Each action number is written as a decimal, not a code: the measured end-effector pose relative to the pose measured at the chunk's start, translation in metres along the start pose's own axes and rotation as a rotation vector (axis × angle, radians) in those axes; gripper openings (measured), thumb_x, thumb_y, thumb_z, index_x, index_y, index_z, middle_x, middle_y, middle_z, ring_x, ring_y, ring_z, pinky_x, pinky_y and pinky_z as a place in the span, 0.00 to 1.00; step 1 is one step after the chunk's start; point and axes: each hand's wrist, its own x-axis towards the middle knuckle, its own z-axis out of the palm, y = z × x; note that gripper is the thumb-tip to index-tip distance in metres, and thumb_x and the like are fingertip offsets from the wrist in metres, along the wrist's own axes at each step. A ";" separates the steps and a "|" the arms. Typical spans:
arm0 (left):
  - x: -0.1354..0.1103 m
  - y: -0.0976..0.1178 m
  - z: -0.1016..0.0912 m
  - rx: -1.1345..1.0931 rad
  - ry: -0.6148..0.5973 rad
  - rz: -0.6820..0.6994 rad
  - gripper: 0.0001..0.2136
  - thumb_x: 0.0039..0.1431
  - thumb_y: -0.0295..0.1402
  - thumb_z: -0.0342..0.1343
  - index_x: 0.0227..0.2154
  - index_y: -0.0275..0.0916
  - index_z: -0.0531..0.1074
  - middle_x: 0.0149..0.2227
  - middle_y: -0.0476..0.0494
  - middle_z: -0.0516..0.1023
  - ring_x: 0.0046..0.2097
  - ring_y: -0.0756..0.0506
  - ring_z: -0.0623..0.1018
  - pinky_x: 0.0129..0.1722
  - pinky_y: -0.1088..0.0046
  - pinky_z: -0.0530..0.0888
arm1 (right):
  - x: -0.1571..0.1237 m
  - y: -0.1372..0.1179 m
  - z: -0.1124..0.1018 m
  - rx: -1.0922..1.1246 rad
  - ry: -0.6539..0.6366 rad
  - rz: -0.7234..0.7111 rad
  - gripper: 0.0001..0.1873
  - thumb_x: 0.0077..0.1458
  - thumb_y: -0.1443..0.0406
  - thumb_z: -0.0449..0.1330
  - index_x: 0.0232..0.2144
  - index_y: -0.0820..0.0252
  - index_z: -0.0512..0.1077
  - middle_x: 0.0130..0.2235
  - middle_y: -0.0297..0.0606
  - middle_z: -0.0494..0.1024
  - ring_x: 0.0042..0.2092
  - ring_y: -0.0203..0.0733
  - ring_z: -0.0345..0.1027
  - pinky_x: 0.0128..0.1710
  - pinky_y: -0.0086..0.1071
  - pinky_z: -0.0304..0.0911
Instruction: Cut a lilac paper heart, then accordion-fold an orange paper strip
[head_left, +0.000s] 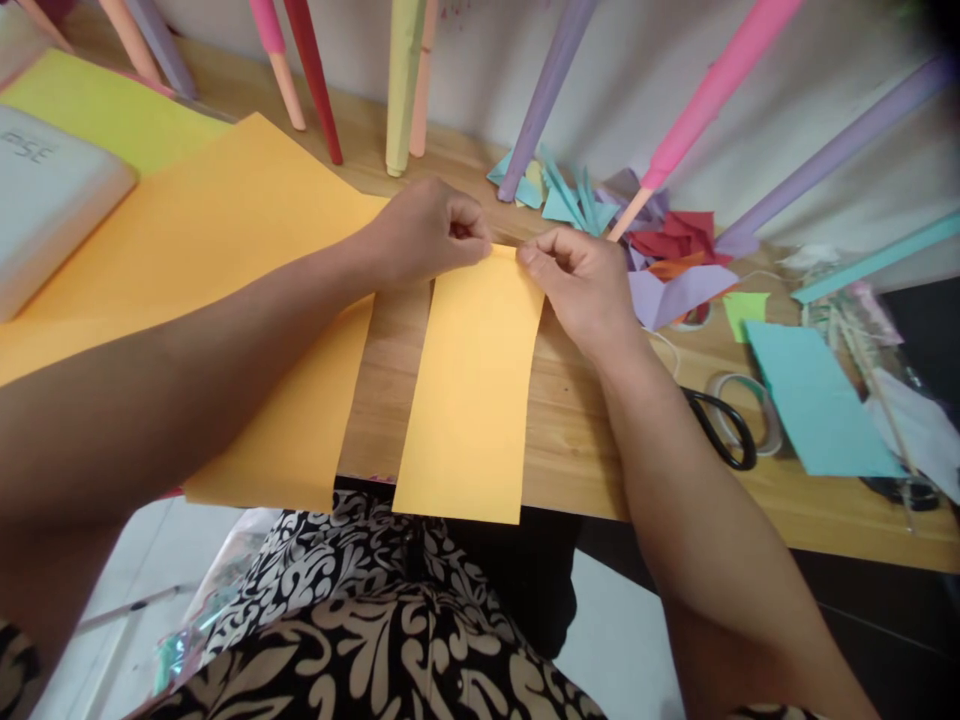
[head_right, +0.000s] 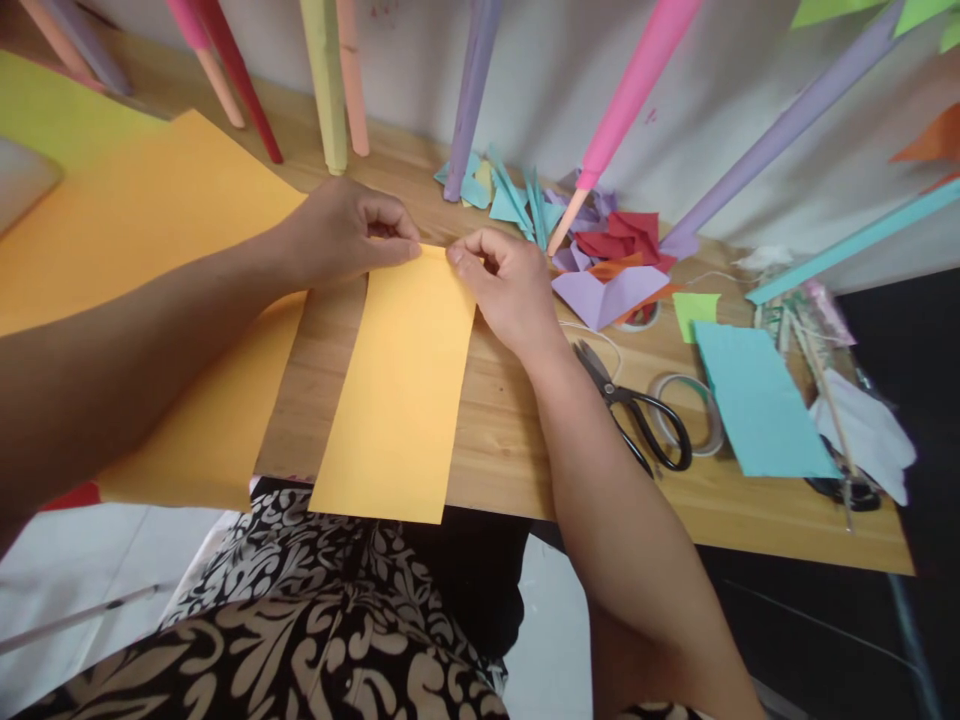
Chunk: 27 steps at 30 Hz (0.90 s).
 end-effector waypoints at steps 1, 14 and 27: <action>0.000 -0.001 0.000 -0.017 0.000 -0.002 0.08 0.54 0.36 0.53 0.28 0.40 0.75 0.30 0.46 0.79 0.37 0.44 0.76 0.35 0.69 0.69 | 0.000 0.000 0.000 0.009 0.008 0.006 0.09 0.59 0.60 0.59 0.28 0.55 0.73 0.28 0.31 0.74 0.32 0.37 0.66 0.34 0.34 0.64; -0.001 -0.007 -0.008 -0.220 0.034 -0.127 0.09 0.54 0.40 0.57 0.29 0.39 0.74 0.31 0.49 0.76 0.37 0.48 0.68 0.39 0.66 0.66 | 0.001 0.004 -0.002 0.072 0.064 0.030 0.07 0.58 0.61 0.59 0.29 0.55 0.74 0.31 0.32 0.76 0.35 0.38 0.70 0.37 0.35 0.66; 0.000 0.001 0.003 -0.097 0.022 0.021 0.09 0.50 0.38 0.54 0.26 0.38 0.73 0.28 0.50 0.75 0.32 0.50 0.70 0.34 0.71 0.65 | -0.001 -0.006 -0.005 0.045 -0.084 0.034 0.06 0.53 0.63 0.62 0.26 0.56 0.78 0.26 0.29 0.74 0.31 0.36 0.66 0.36 0.35 0.66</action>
